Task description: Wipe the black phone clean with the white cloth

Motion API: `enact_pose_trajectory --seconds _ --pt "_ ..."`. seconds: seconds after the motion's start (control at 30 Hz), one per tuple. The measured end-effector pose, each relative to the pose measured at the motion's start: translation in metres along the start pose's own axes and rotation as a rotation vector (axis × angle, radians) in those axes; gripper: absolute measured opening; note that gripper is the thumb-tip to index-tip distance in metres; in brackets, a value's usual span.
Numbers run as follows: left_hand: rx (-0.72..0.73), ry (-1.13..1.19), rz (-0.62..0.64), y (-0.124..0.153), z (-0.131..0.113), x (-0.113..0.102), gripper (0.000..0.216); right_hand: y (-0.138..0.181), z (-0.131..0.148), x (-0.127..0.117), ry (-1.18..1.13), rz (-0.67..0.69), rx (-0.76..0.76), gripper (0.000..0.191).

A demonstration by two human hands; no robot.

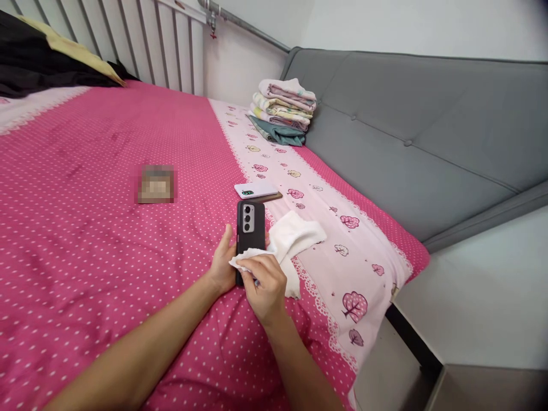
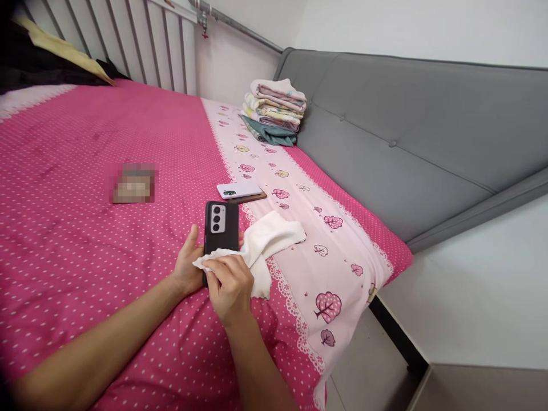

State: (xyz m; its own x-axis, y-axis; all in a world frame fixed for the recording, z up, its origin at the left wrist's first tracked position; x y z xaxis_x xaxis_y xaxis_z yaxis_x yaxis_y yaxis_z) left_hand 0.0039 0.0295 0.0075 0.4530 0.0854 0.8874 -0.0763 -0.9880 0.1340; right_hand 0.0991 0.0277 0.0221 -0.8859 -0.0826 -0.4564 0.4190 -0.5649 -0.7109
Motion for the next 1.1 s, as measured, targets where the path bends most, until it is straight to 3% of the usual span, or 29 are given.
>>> enact_pose_trajectory --seconds 0.33,0.57,0.77,0.93,1.1 --pt "0.030 -0.156 0.140 0.006 0.011 0.013 0.067 -0.001 0.006 -0.010 0.024 -0.233 -0.043 0.018" --pt "0.075 -0.111 0.049 0.005 0.012 0.010 0.050 -0.001 0.001 -0.013 0.057 -0.312 0.056 0.020" --pt "0.091 -0.047 0.008 0.002 0.009 0.005 0.043 0.001 -0.002 -0.006 0.098 -0.182 0.116 0.028" --pt "0.137 0.015 -0.154 -0.002 0.000 -0.001 0.043 0.000 -0.002 0.005 0.109 0.093 0.091 0.040" --pt "0.178 0.038 -0.172 -0.003 -0.008 -0.005 0.048 0.003 -0.004 0.012 0.135 0.267 0.029 0.044"
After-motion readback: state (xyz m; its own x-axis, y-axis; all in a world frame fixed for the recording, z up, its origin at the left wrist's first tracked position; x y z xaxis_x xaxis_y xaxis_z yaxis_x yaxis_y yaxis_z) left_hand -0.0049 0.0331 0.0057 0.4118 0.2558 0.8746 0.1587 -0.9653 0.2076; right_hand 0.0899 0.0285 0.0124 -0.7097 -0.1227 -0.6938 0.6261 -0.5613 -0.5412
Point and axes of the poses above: each hand's wrist, its own y-axis away from the middle knuckle, its own x-axis out of the palm, z = x × y, the point moved 3 cm from there along -y, towards the middle knuckle, and after that the axes turned 1 degree about z, right-handed, at the moved point
